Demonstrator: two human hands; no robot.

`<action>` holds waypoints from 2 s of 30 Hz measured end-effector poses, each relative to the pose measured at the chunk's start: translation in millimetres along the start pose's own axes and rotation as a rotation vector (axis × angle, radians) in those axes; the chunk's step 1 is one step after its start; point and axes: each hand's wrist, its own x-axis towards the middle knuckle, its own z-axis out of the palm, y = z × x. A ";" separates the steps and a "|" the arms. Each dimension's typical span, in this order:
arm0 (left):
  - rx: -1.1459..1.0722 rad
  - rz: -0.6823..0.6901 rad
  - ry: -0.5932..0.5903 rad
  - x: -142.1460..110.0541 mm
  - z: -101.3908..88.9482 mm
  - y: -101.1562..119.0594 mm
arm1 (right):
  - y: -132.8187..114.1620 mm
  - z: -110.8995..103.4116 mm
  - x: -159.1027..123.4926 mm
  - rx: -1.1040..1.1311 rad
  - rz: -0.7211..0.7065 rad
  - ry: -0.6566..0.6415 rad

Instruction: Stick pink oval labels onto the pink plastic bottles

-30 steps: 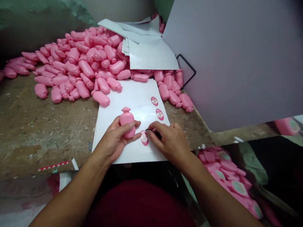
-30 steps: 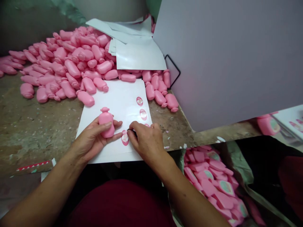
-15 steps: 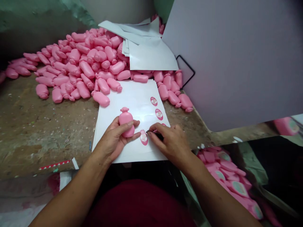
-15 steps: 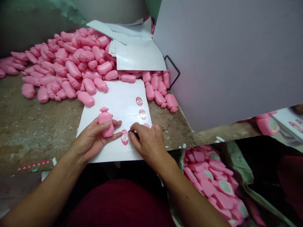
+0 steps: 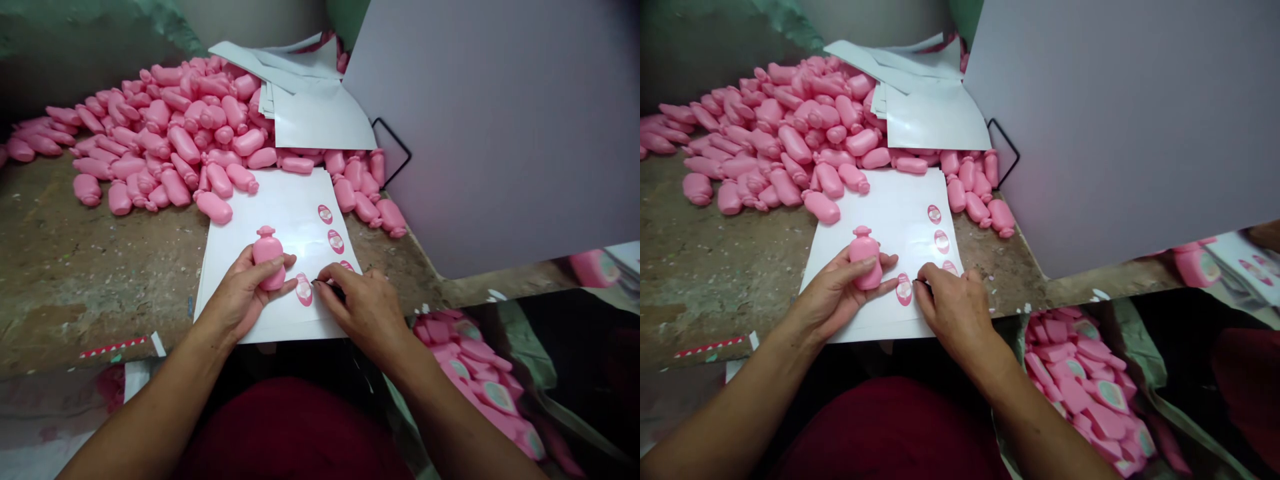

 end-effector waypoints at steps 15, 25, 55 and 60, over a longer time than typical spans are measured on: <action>0.007 0.002 -0.009 -0.4 -1.7 -0.7 | 2.8 5.2 -2.2 0.040 0.047 -0.009; -0.012 0.004 -0.012 0.7 -2.1 -0.3 | 8.1 3.7 -2.1 0.123 0.005 -0.020; -0.115 -0.046 -0.200 -35.5 17.6 -2.6 | -18.9 -32.8 17.2 0.997 0.239 -0.102; -0.123 -0.067 -0.170 -38.5 15.9 -2.5 | -20.5 -27.0 17.3 0.966 0.239 -0.111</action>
